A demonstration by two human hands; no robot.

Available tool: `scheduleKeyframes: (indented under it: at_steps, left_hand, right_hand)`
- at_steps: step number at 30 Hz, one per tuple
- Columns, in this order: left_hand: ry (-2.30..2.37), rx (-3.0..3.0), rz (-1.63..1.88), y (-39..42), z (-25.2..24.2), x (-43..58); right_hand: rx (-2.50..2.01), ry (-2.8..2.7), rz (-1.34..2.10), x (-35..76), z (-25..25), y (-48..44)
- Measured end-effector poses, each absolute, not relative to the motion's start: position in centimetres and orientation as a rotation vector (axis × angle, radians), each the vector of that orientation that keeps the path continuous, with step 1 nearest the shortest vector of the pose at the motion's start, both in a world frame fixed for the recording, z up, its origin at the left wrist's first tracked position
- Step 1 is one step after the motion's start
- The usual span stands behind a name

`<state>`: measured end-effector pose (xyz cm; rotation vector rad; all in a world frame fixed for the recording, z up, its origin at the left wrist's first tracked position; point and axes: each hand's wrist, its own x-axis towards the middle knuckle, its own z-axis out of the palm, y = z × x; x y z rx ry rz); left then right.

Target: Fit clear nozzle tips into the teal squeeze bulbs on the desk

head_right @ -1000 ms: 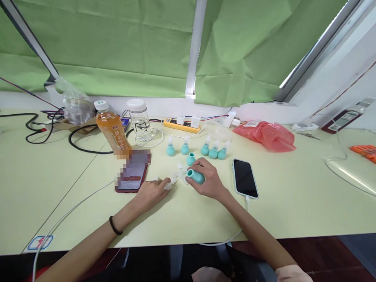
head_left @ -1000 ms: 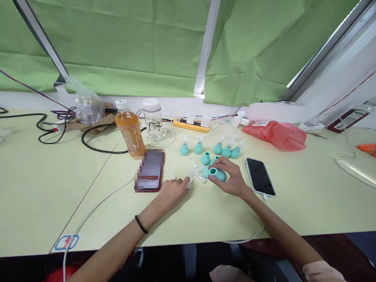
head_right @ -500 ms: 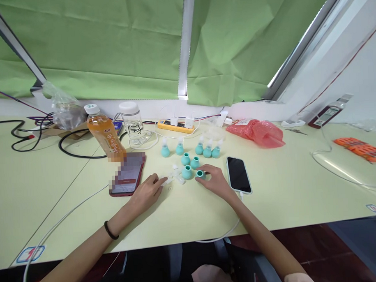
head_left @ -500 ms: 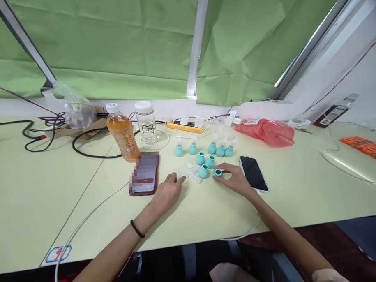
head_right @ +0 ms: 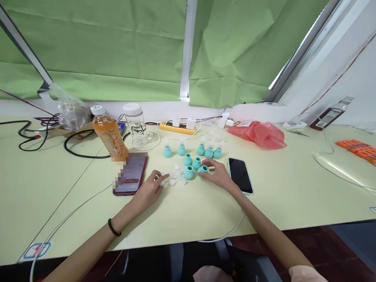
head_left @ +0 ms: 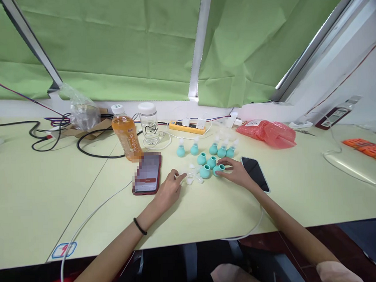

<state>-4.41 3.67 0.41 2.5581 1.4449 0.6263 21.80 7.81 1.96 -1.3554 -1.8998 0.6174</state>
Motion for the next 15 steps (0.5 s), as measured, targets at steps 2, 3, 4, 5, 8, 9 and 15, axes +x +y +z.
scheduleKeyframes:
  at_steps: [2,3,4,5,8,9,15]
  left_hand:
    - [1.491,2.621,0.562,3.6,0.2,-4.2]
    - [1.499,2.646,0.539,3.6,0.1,-4.2]
    - [1.497,2.664,0.528,3.6,0.0,-4.1]
    - [1.491,2.677,0.528,3.5,0.0,-4.1]
    - [1.470,2.706,0.556,3.6,-0.1,-4.0]
    - [1.464,2.714,0.564,3.6,-0.2,-4.0]
    - [1.452,2.720,0.597,3.8,-0.3,-4.1]
  right_hand:
    - [-1.348,-1.866,0.563,22.3,2.7,7.9]
    - [-1.347,-1.803,0.503,22.7,2.9,8.2]
    - [-1.351,-1.714,0.421,23.2,3.1,8.6]
    - [-1.362,-1.610,0.333,23.9,3.3,9.2]
    - [-1.459,-1.366,0.133,26.0,3.0,11.9]
    - [-1.514,-1.334,0.136,26.5,2.7,12.9]
    - [-1.815,-1.324,0.292,26.5,0.2,17.0]
